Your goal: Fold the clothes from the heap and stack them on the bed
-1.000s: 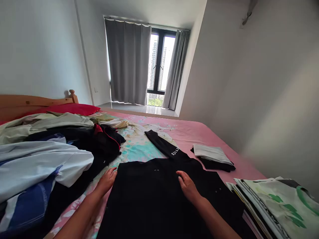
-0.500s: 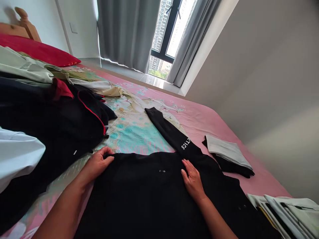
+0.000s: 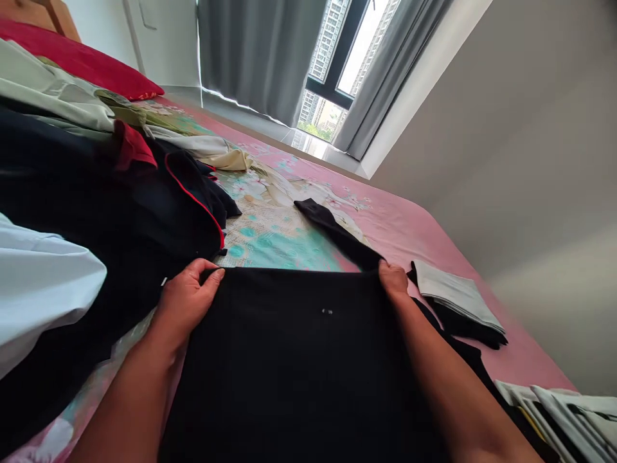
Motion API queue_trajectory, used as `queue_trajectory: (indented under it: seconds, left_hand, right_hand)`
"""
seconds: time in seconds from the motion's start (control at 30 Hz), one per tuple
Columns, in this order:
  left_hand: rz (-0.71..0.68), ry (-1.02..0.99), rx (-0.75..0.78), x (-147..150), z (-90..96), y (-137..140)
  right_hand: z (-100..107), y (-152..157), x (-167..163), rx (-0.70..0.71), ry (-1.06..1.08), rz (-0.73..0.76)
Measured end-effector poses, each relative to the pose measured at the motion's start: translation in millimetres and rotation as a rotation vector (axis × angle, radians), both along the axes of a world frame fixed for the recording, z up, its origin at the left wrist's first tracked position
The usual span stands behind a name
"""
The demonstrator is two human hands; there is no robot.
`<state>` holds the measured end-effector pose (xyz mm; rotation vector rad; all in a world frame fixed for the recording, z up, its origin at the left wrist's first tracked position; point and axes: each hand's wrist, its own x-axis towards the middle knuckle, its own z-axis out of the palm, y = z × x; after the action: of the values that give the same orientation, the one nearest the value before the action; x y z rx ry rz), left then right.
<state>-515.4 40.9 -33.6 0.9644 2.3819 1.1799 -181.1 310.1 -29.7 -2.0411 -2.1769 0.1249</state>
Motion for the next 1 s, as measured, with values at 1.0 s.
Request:
queue_trajectory:
  seconds: [1.0]
  left_hand:
    - [-0.484, 0.611, -0.31, 18, -48.3, 12]
  right_hand:
    - [-41, -105, -41, -0.007, 0.039, 0.636]
